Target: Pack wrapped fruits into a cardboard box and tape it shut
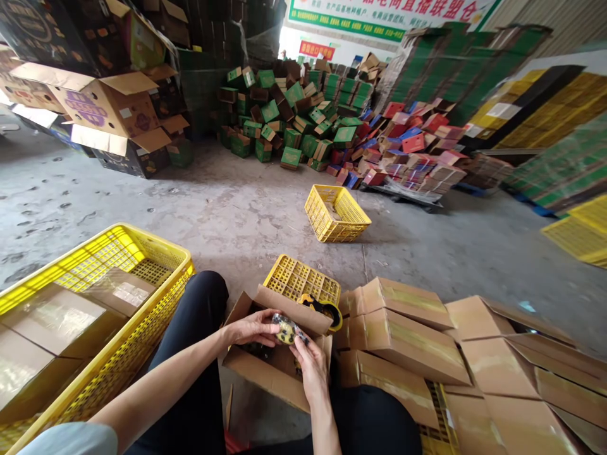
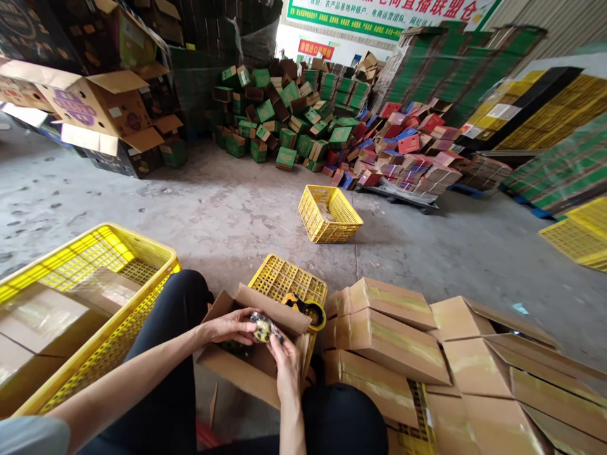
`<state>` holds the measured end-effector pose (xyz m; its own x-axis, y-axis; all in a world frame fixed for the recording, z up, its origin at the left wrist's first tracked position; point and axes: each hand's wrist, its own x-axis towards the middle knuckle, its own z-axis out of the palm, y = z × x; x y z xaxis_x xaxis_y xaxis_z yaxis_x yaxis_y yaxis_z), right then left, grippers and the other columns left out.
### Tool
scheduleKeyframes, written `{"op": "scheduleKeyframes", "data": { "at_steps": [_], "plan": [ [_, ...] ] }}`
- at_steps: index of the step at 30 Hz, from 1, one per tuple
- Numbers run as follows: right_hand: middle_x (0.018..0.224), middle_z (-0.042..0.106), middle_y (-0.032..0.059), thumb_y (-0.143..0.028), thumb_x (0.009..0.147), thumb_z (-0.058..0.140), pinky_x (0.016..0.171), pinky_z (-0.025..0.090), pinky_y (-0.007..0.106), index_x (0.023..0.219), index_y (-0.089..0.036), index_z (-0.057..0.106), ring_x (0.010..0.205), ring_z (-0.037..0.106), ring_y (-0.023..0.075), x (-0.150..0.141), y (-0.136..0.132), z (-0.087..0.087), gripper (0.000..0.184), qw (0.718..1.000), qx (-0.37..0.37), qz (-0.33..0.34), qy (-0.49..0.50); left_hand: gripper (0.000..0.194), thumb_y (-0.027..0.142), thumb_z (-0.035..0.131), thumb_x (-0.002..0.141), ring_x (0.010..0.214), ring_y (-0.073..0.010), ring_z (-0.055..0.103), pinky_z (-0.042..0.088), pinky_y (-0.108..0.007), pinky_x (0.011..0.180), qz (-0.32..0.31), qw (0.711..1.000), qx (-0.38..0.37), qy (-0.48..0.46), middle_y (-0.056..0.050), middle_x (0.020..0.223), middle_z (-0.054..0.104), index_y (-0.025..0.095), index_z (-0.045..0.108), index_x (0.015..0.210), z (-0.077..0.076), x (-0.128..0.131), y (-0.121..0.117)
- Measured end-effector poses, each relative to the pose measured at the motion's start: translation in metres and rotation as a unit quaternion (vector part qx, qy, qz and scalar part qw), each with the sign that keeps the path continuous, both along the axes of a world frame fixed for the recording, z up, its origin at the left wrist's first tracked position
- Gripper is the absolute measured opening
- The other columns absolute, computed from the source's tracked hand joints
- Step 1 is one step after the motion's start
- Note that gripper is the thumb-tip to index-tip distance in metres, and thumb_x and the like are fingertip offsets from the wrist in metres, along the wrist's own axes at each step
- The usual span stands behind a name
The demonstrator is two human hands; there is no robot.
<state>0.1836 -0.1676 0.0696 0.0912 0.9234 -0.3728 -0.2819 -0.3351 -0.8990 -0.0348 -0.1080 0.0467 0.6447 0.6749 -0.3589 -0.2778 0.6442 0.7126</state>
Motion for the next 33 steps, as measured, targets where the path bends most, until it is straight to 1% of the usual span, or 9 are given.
{"op": "scheduleKeyframes", "data": {
  "at_steps": [4,6,15,18,21,25,28,30,33],
  "plan": [
    [0.119,0.081,0.0087,-0.055,0.071,0.090,0.116,0.049,0.057,0.109,-0.025,0.084,0.124,0.069,0.0381,-0.001,0.000,0.000,0.049,1.000,0.010,0.023,-0.001,0.060,0.046,0.096,0.071,0.102,-0.0258,0.075,0.057,-0.034,0.089,-0.002,0.999,0.030,0.021,-0.013,0.118,0.075,0.018,0.073,0.119,0.000,0.001,0.000],
    [0.121,0.080,0.0073,-0.056,0.072,0.089,0.117,0.049,0.056,0.111,-0.028,0.083,0.126,0.069,0.0372,-0.002,0.001,0.001,0.048,0.999,0.014,0.032,-0.001,0.056,0.046,0.097,0.069,0.103,-0.0263,0.074,0.057,-0.033,0.088,0.007,0.999,0.044,0.031,-0.013,0.113,0.076,0.015,0.075,0.111,0.000,0.001,0.001],
    [0.146,0.066,0.0085,-0.052,0.076,0.088,0.107,0.056,0.051,0.132,-0.032,0.070,0.141,0.057,0.0344,-0.001,-0.003,0.004,0.063,1.000,-0.014,0.010,-0.008,0.056,0.052,0.094,0.070,0.099,-0.0266,0.074,0.058,-0.032,0.083,0.077,0.992,0.086,0.057,-0.013,0.108,0.077,0.014,0.077,0.107,0.000,0.000,0.001],
    [0.140,0.070,0.0095,-0.052,0.075,0.088,0.105,0.057,0.052,0.137,-0.032,0.065,0.130,0.066,0.0343,0.003,-0.004,-0.002,0.069,0.998,-0.035,0.016,0.045,0.056,0.055,0.093,0.070,0.096,-0.0260,0.074,0.058,-0.033,0.085,0.100,0.989,0.087,0.063,-0.013,0.106,0.078,0.013,0.079,0.105,-0.001,0.000,0.002],
    [0.132,0.074,0.0098,-0.060,0.074,0.086,0.104,0.057,0.054,0.143,-0.032,0.059,0.117,0.074,0.0342,0.007,-0.002,-0.007,0.079,0.994,-0.056,0.007,0.097,0.059,0.057,0.094,0.068,0.097,-0.0270,0.073,0.058,-0.036,0.088,0.117,0.987,0.083,0.074,-0.012,0.103,0.078,0.013,0.080,0.105,-0.002,0.001,0.002],
    [0.123,0.077,0.0118,-0.074,0.074,0.078,0.098,0.060,0.054,0.146,-0.031,0.055,0.110,0.077,0.0354,0.007,0.001,-0.008,0.087,0.987,-0.110,0.008,0.115,0.056,0.055,0.096,0.064,0.106,-0.0295,0.071,0.057,-0.036,0.090,0.107,0.986,0.100,0.076,-0.015,0.121,0.074,0.014,0.082,0.101,0.000,0.002,0.002],
    [0.125,0.076,0.0099,-0.064,0.072,0.087,0.095,0.061,0.051,0.141,-0.031,0.058,0.103,0.079,0.0330,0.003,0.000,-0.003,0.082,0.990,-0.110,0.017,0.085,0.051,0.052,0.098,0.063,0.110,-0.0305,0.070,0.056,-0.035,0.089,0.073,0.987,0.124,0.064,-0.016,0.134,0.069,0.014,0.084,0.095,0.003,0.003,0.000],
    [0.127,0.075,0.0082,-0.054,0.068,0.093,0.094,0.063,0.048,0.131,-0.030,0.066,0.104,0.078,0.0315,0.000,-0.002,0.001,0.072,0.995,-0.079,0.013,0.053,0.053,0.052,0.096,0.067,0.112,-0.0296,0.069,0.054,-0.035,0.092,0.063,0.990,0.114,0.054,-0.015,0.134,0.069,0.016,0.083,0.104,0.005,0.003,-0.001],
    [0.126,0.075,0.0071,-0.048,0.069,0.093,0.092,0.063,0.047,0.121,-0.029,0.071,0.112,0.074,0.0319,-0.003,-0.004,0.008,0.059,0.999,-0.029,0.015,0.020,0.065,0.055,0.091,0.075,0.119,-0.0287,0.066,0.054,-0.037,0.097,0.070,0.994,0.075,0.046,-0.013,0.134,0.068,0.022,0.075,0.128,0.007,0.002,0.000]
  ]
}}
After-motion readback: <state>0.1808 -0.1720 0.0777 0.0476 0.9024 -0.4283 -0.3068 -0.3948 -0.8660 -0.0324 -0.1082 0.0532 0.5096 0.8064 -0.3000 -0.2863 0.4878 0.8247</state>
